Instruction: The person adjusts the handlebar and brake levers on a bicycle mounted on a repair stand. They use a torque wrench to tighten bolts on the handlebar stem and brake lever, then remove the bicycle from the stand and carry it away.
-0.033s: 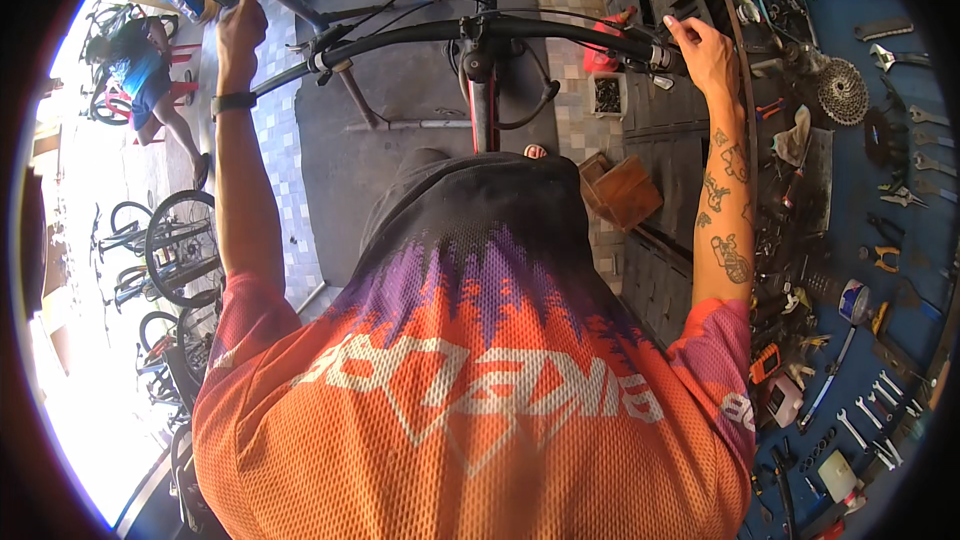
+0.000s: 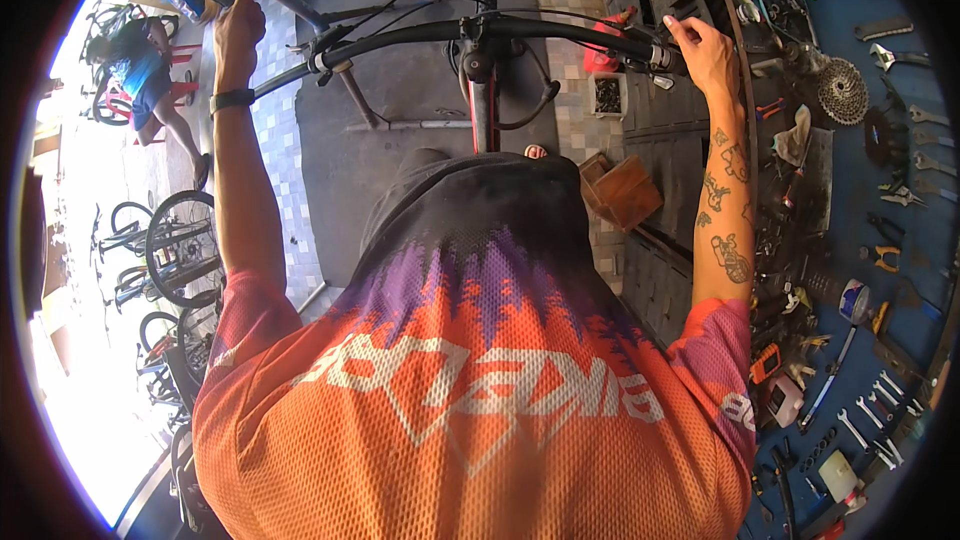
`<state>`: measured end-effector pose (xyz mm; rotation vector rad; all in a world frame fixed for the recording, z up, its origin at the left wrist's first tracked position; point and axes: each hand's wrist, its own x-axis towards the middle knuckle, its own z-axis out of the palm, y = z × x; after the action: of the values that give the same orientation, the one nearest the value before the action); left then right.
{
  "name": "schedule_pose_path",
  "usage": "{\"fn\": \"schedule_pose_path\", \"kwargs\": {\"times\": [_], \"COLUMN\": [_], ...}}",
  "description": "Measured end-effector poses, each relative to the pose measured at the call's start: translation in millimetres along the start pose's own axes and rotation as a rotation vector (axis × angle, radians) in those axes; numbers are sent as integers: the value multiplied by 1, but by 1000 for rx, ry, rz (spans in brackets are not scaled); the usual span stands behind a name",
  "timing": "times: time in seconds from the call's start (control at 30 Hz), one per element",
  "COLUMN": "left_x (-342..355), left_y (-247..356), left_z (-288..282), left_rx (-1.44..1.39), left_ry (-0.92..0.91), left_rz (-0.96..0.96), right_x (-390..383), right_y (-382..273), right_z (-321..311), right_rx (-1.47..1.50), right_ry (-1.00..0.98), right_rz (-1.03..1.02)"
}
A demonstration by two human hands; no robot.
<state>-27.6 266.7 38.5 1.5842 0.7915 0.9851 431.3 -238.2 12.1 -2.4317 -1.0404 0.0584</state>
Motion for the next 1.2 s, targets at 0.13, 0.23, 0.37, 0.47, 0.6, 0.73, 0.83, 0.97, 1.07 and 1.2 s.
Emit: {"fn": "schedule_pose_path", "kwargs": {"times": [0.13,0.23,0.37,0.47,0.6,0.73,0.83,0.97,1.07,1.2], "left_x": [-7,-16,-29,-50,-65,-68,-81,-125,-186,-264], "left_y": [-22,-33,-28,-35,-46,-41,-30,-21,-31,-61], "left_z": [11,15,10,15,17,18,27,52,84,121], "left_rx": [89,311,680,927,954,895,850,649,519,235], "left_ry": [51,197,116,-21,-48,-8,131,382,267,-66], "left_rz": [-334,-47,225,270,179,167,309,428,275,-273], "right_x": [3,10,7,7,5,-26,-67,-59,-32,-30], "right_y": [-1,-6,-11,-13,-29,-74,-100,-70,-26,2], "right_z": [1,1,-1,-2,-6,13,80,217,314,376], "right_rx": [-45,-33,-89,-124,-94,17,33,293,223,328], "right_ry": [42,100,21,-29,14,451,91,-192,-261,-437], "right_rz": [25,25,87,113,111,-367,-887,-196,34,-94]}}
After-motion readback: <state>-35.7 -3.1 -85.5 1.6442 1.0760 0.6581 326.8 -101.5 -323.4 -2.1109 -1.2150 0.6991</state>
